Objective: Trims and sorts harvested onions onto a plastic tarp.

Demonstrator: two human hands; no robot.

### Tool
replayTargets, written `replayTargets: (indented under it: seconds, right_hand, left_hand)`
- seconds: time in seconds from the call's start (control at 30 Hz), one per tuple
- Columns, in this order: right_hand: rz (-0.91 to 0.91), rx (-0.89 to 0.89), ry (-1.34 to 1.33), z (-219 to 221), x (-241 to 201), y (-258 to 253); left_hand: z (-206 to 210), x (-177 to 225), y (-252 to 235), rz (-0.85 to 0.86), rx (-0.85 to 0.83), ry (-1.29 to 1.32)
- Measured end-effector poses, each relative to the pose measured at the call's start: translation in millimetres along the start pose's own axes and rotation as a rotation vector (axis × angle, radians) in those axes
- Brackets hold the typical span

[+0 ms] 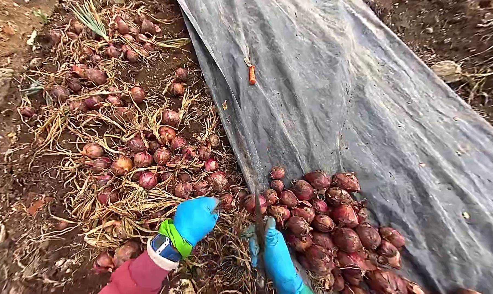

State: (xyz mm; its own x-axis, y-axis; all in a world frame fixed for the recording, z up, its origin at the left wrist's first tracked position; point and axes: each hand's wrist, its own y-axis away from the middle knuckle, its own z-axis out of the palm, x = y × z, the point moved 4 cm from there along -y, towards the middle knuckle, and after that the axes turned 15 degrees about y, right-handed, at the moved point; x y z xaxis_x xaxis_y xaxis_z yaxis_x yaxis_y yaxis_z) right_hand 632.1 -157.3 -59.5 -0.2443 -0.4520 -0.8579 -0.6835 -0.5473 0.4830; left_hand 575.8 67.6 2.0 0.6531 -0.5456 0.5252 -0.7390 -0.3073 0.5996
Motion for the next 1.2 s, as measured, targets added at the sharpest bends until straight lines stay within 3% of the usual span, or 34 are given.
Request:
replayTargets:
  seconds: [0.07, 0.2, 0.27, 0.37, 0.43, 0.53, 0.67, 0.83, 0.97, 1.1, 1.2]
  right_hand:
    - [0.042, 0.127, -0.068, -13.2, 7.2, 0.0]
    - [0.163, 0.007, -0.004, -3.7, 32.1, 29.5]
    - [0.216, -0.019, -0.019, 4.8, 50.9, 45.1]
    - [0.27, 0.013, -0.094, 13.8, 72.4, 63.7]
    - [0.281, -0.006, -0.099, 17.8, 76.0, 69.4]
    - [0.253, -0.068, -0.062, 18.8, 74.1, 71.1]
    - [0.25, -0.067, -0.07, 18.0, 74.2, 63.8]
    - [0.358, -0.212, -0.16, 47.2, 70.8, 38.6]
    - [0.15, -0.401, -0.093, 70.8, 32.0, 4.2]
    - [-0.11, -0.38, -0.149, 77.6, -31.1, -23.3]
    - [-0.098, -0.279, 0.048, 72.6, -44.8, -37.4]
  left_hand:
    - [-8.2, -31.2, -29.0, -0.096, 0.184, -0.075]
    - [13.5, -77.2, -73.8, -0.085, 0.283, -0.31]
    - [4.9, -91.5, -73.0, -0.13, 0.414, -0.193]
    - [-8.7, -117.0, -51.8, -0.335, 0.56, 0.197]
    - [-5.2, -140.3, -41.0, -0.438, 0.522, 0.336]
    - [-6.6, -167.9, -29.7, -0.44, 0.299, 0.303]
    - [-15.1, -189.3, -14.5, -0.336, 0.133, 0.243]
    - [-36.1, -138.6, 11.9, -0.125, 0.126, 0.386]
    - [-45.9, -103.3, 22.3, 0.211, 0.203, 0.706]
    - [-45.9, -86.9, 18.8, 0.517, 0.157, 0.322]
    - [-45.4, -69.4, 18.3, 0.693, 0.215, -0.006]
